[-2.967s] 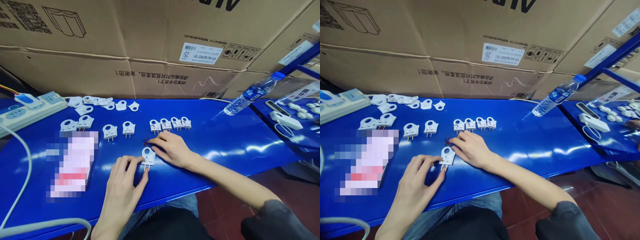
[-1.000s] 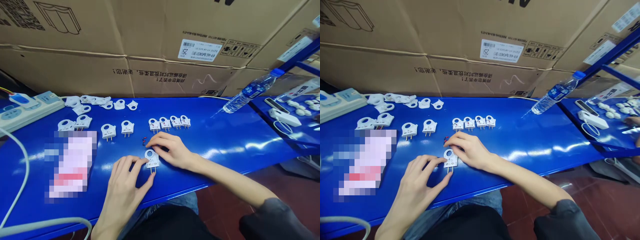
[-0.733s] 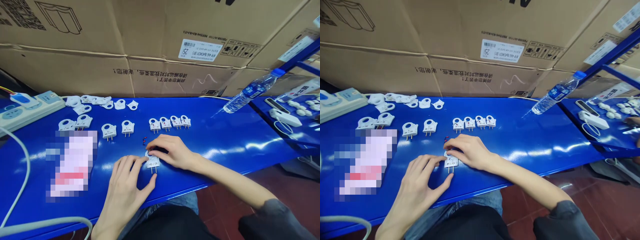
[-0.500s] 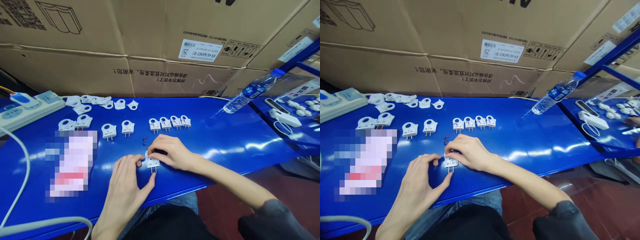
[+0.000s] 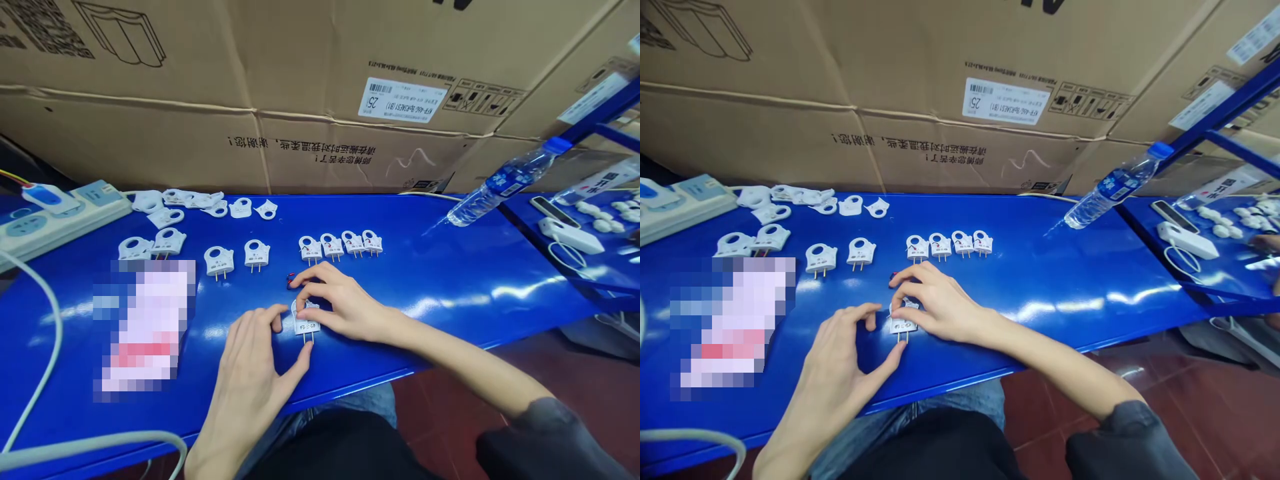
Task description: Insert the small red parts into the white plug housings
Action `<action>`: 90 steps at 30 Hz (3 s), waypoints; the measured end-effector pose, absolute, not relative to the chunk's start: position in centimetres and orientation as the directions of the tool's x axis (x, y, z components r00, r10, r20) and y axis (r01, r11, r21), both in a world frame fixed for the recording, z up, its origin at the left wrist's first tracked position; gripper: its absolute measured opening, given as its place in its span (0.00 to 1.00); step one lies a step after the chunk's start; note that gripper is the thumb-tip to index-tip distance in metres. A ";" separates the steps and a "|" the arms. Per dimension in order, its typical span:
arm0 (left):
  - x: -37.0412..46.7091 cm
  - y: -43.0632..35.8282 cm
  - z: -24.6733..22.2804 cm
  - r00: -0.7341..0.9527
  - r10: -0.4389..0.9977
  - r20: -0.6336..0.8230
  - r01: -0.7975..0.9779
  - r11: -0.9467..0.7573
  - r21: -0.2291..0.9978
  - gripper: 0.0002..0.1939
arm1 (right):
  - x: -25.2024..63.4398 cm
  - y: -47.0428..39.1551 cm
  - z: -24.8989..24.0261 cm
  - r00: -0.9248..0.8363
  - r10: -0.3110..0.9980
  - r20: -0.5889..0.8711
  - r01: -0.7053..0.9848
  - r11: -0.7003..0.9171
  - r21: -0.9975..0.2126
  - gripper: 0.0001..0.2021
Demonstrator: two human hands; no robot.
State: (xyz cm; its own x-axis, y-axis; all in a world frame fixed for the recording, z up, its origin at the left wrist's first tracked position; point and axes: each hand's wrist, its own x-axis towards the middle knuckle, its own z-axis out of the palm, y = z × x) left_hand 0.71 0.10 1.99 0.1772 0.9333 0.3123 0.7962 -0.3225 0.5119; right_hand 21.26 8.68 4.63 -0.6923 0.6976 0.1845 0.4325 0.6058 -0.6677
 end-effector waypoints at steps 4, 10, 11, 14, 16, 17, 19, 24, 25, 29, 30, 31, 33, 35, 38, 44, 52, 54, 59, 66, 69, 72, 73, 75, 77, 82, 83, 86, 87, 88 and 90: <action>0.7 0.1 2.1 0.175 0.935 0.308 0.789 -0.320 0.525 0.24 | 21.4 8.8 4.9 -0.709 0.690 0.148 0.436 0.594 -0.676 0.03; 0.7 0.2 2.2 0.191 0.927 0.323 0.785 -0.341 0.517 0.22 | 21.7 8.8 5.4 -0.737 0.666 0.116 0.433 0.597 -0.675 0.04; 0.7 0.2 2.2 0.191 0.928 0.320 0.785 -0.340 0.518 0.22 | 21.7 8.9 5.5 -0.739 0.664 0.115 0.430 0.597 -0.677 0.04; 0.7 0.2 2.2 0.192 0.931 0.309 0.783 -0.336 0.524 0.21 | 21.8 8.9 5.8 -0.749 0.656 0.100 0.429 0.594 -0.680 0.06; 0.7 0.2 2.3 0.191 0.931 0.309 0.779 -0.336 0.529 0.21 | 21.8 9.0 5.9 -0.754 0.652 0.085 0.435 0.592 -0.678 0.07; 0.7 0.2 2.3 0.191 0.931 0.312 0.778 -0.337 0.530 0.21 | 21.9 9.0 6.0 -0.757 0.649 0.081 0.436 0.592 -0.678 0.07; 0.7 0.2 2.3 0.191 0.931 0.313 0.777 -0.338 0.531 0.21 | 22.0 9.1 6.2 -0.758 0.649 0.074 0.441 0.592 -0.674 0.07; 0.7 0.2 2.2 0.198 0.932 0.302 0.782 -0.336 0.525 0.22 | 22.4 9.2 6.4 -0.750 0.660 0.042 0.475 0.582 -0.660 0.07; 0.7 0.2 2.1 0.199 0.932 0.303 0.782 -0.338 0.524 0.22 | 22.4 9.2 6.5 -0.750 0.660 0.032 0.481 0.578 -0.659 0.07; 0.8 0.3 2.1 0.206 0.930 0.304 0.782 -0.343 0.520 0.22 | 22.3 9.1 6.4 -0.736 0.677 0.025 0.501 0.568 -0.652 0.06; 0.8 0.3 2.1 0.207 0.929 0.306 0.782 -0.345 0.519 0.22 | 22.2 9.0 6.4 -0.731 0.682 0.030 0.504 0.569 -0.650 0.06; 0.8 0.2 2.1 0.209 0.928 0.308 0.781 -0.348 0.518 0.22 | 22.1 9.0 6.3 -0.728 0.684 0.039 0.502 0.572 -0.649 0.06; 0.7 0.2 2.2 0.212 0.927 0.310 0.781 -0.352 0.517 0.22 | 21.9 8.9 6.0 -0.727 0.684 0.060 0.493 0.581 -0.647 0.06; 0.6 0.1 2.2 0.217 0.927 0.307 0.779 -0.354 0.517 0.21 | 21.8 8.9 5.8 -0.728 0.682 0.068 0.490 0.586 -0.645 0.07; 0.6 0.1 2.1 0.212 0.928 0.307 0.781 -0.350 0.518 0.21 | 21.7 8.8 5.4 -0.737 0.674 0.055 0.492 0.591 -0.639 0.07; 0.7 0.2 2.2 0.204 0.933 0.296 0.781 -0.338 0.525 0.21 | 22.0 8.9 5.8 -0.740 0.667 0.085 0.475 0.607 -0.637 0.11; 0.5 0.2 1.9 0.237 0.928 0.289 0.789 -0.357 0.500 0.22 | 22.8 9.1 7.0 -0.760 0.646 -0.078 0.532 0.549 -0.645 0.35; 0.6 0.2 1.9 0.233 0.932 0.278 0.793 -0.348 0.501 0.21 | 22.7 9.0 6.9 -0.767 0.633 -0.101 0.538 0.550 -0.639 0.35; 0.7 0.2 2.3 0.229 0.930 0.287 0.793 -0.349 0.499 0.18 | 22.6 9.1 6.8 -0.774 0.629 -0.077 0.528 0.573 -0.627 0.32; 0.5 0.2 2.6 0.255 0.928 0.271 0.801 -0.360 0.478 0.15 | 22.5 9.1 6.8 -0.781 0.623 -0.045 0.510 0.594 -0.623 0.30; 0.5 0.1 2.6 0.256 0.929 0.267 0.801 -0.359 0.480 0.13 | 22.5 9.0 6.7 -0.784 0.620 -0.030 0.503 0.607 -0.615 0.29; 0.5 0.1 2.5 0.256 0.928 0.270 0.794 -0.361 0.489 0.12 | 22.5 9.0 6.7 -0.787 0.617 -0.022 0.499 0.614 -0.612 0.29; 0.5 0.1 2.5 0.255 0.928 0.270 0.791 -0.361 0.494 0.12 | 22.5 9.0 6.8 -0.788 0.616 -0.024 0.500 0.616 -0.609 0.29; 0.5 0.2 2.5 0.260 0.928 0.266 0.784 -0.364 0.503 0.11 | 22.5 9.0 6.9 -0.790 0.612 -0.030 0.503 0.620 -0.602 0.29; 0.5 0.2 2.4 0.258 0.929 0.266 0.783 -0.362 0.506 0.10 | 22.5 9.0 6.9 -0.792 0.610 -0.034 0.507 0.625 -0.594 0.29; 0.5 0.2 2.4 0.248 0.932 0.263 0.782 -0.353 0.514 0.11 | 22.5 9.1 6.9 -0.793 0.609 -0.015 0.498 0.635 -0.591 0.28; 0.6 0.1 2.4 0.246 0.934 0.259 0.783 -0.349 0.515 0.11 | 22.5 9.1 6.9 -0.794 0.608 -0.012 0.497 0.637 -0.589 0.28; 0.6 0.1 2.5 0.239 0.934 0.266 0.786 -0.347 0.511 0.11 | 22.5 9.1 7.0 -0.802 0.598 -0.011 0.491 0.649 -0.581 0.29; 0.6 0.1 2.5 0.240 0.932 0.272 0.787 -0.351 0.508 0.11 | 22.5 9.1 7.0 -0.803 0.596 -0.010 0.491 0.652 -0.577 0.29; 0.6 0.1 2.5 0.243 0.929 0.280 0.787 -0.358 0.503 0.11 | 22.5 9.0 6.9 -0.802 0.598 -0.007 0.493 0.654 -0.574 0.28; 0.6 0.1 2.5 0.242 0.925 0.293 0.790 -0.363 0.494 0.12 | 22.3 8.9 6.8 -0.796 0.605 0.006 0.496 0.658 -0.566 0.27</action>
State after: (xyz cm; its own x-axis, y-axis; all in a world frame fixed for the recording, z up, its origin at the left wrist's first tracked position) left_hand 0.61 0.15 2.48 0.2424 0.9250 0.2927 0.7902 -0.3633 0.4936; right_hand 22.33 8.95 6.78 -0.7960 0.6053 0.0061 0.4962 0.6583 -0.5661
